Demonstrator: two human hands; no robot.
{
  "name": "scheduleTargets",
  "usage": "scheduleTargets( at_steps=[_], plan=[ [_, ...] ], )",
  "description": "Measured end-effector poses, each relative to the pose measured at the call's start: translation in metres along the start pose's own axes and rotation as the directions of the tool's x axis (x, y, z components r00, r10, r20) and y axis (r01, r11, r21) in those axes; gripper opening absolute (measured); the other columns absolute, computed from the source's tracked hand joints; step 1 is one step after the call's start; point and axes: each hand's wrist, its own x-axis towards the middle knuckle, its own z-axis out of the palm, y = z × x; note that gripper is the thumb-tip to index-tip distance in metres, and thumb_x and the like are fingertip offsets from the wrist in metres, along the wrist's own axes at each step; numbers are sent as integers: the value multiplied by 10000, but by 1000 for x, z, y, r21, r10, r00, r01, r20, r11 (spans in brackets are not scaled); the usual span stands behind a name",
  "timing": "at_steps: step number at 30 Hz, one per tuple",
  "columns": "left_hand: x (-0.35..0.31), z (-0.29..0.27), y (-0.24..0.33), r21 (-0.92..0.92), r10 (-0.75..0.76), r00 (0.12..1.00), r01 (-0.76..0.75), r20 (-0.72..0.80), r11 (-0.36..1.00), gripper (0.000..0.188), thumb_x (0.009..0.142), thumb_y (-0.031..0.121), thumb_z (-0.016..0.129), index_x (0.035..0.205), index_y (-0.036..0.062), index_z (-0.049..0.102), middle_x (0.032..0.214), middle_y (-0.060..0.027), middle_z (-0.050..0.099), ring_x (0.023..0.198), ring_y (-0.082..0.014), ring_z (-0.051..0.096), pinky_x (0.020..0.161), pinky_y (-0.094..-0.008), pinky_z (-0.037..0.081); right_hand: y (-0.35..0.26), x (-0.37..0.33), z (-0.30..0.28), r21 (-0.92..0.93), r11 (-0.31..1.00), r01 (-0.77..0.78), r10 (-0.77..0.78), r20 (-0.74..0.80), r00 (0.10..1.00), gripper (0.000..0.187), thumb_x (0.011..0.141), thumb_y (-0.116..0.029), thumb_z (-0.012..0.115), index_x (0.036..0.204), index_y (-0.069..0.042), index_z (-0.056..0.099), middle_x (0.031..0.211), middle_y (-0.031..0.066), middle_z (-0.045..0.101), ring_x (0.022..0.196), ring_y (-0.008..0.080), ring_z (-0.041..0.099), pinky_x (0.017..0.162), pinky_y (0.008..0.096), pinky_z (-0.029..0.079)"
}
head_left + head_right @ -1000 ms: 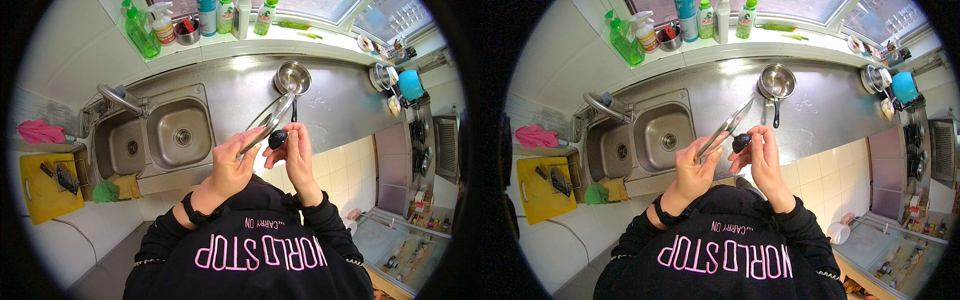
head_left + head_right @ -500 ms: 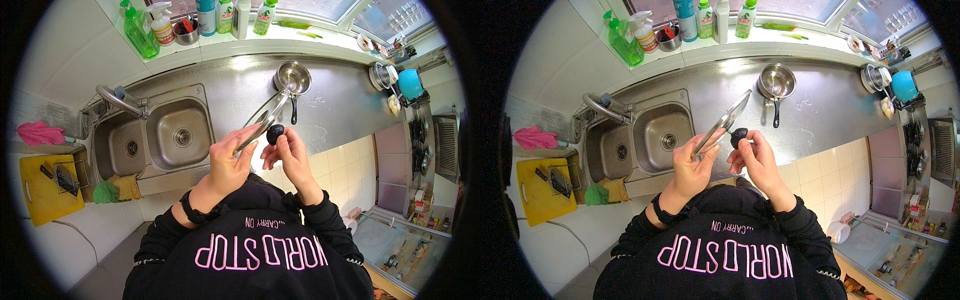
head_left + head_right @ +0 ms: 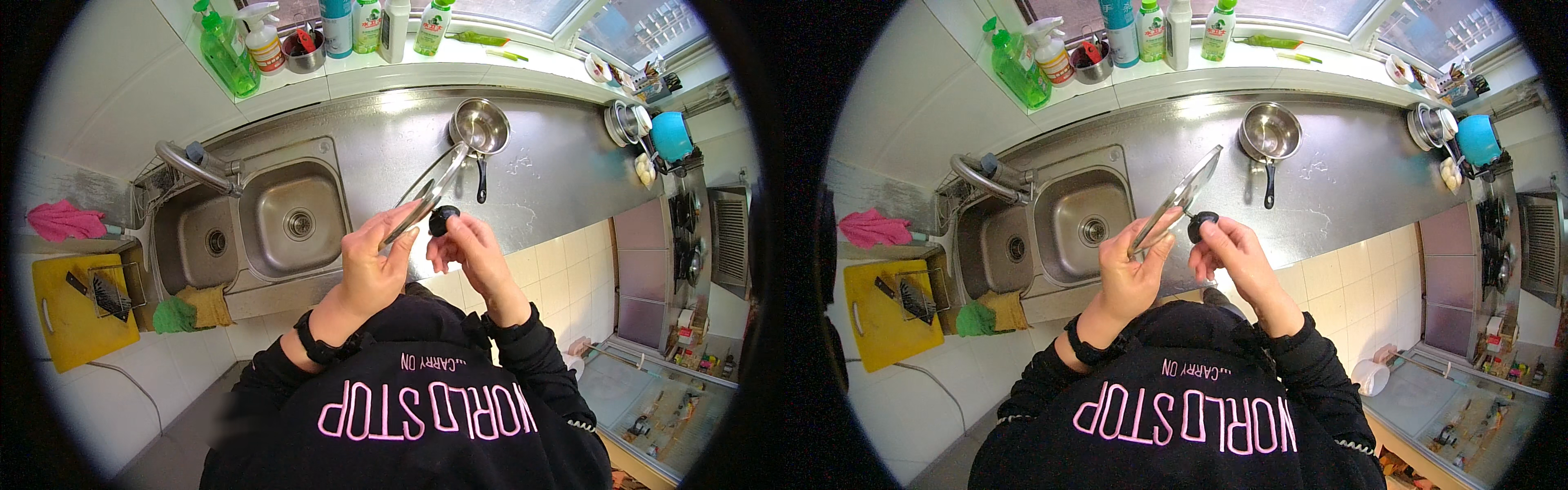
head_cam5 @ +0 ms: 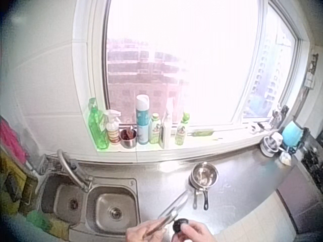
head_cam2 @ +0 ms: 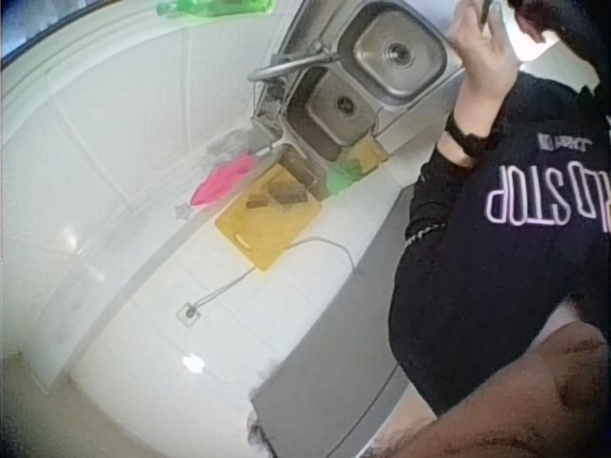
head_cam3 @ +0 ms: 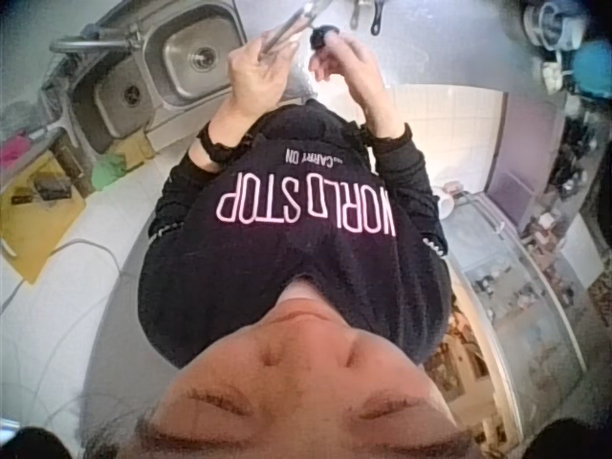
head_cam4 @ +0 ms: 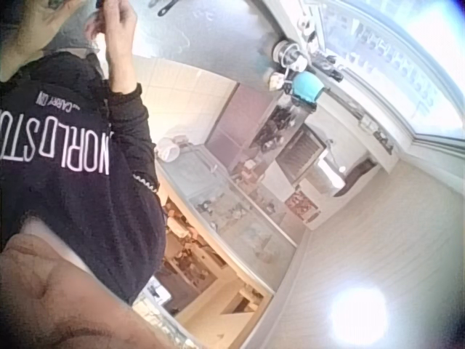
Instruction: The person assembles a glass pot lid by hand, attaching a metal knob and a black plastic cap to the center. They repeatedly remove and reattach the cap, then use a red-handled tool to tighten the knob. The task ends with the lid fully assembled.
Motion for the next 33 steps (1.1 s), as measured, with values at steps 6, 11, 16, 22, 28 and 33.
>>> scheduleTargets(
  at_steps=[6, 11, 16, 22, 28, 33],
  plan=[
    [2, 2, -2, -26, 13, 1000, -14, -16, 1000, 265, 944, -15, 664, 1208, -37, 678, 1167, -119, 753, 892, -96, 692, 792, -255, 533, 1, -2, 12, -181, 960, 214, -243, -154, 958, 275, 997, -273, 674, 960, -22, 566, 774, 70, 670, 649, 114, 632, 607, 243, 502],
    [4, 2, -3, -23, 8, 999, -7, 37, 1000, 284, 946, -19, 661, 1228, -49, 662, 1169, -127, 750, 980, -121, 705, 847, -263, 534, 1, -2, 0, -170, 985, 42, -50, -44, 998, 647, 1060, -610, 358, 893, -31, 593, 652, 86, 638, 479, 140, 572, 489, 253, 430],
    [2, 4, -1, -212, -115, 991, 125, 62, 969, 297, 953, -18, 647, 1248, -58, 652, 1211, -152, 729, 1081, -161, 696, 938, -285, 526, 5, 2, -9, -27, 995, -101, 101, 13, 995, 630, 1069, -597, 343, 932, -37, 598, 634, 48, 595, 470, 122, 536, 493, 238, 398],
    [2, 6, -1, -225, -164, 983, 178, 78, 958, 306, 951, -19, 641, 1254, -61, 651, 1228, -157, 722, 1108, -168, 693, 950, -289, 523, 15, 9, 9, -197, 943, 269, -317, -286, 904, 409, 1093, -468, 420, 1198, -80, 496, 738, 26, 567, 553, 113, 567, 539, 239, 417],
    [0, 7, -1, -200, -181, 978, 198, 100, 960, 320, 948, -26, 657, 1266, -56, 644, 1254, -154, 709, 1123, -154, 670, 979, -286, 508, -1, 2, 6, -98, 977, 188, -207, -246, 947, 317, 1102, -362, 454, 1241, -77, 453, 731, 28, 572, 576, 111, 599, 496, 200, 390],
    [0, 7, -4, -229, -157, 982, 178, 106, 957, 328, 950, -29, 652, 1276, -55, 636, 1272, -158, 698, 1132, -162, 664, 984, -297, 510, 2, 6, -2, -50, 991, 122, -131, -271, 954, 264, 1091, -272, 497, 1249, -67, 443, 851, 65, 614, 612, 118, 621, 477, 205, 407]
  ],
)
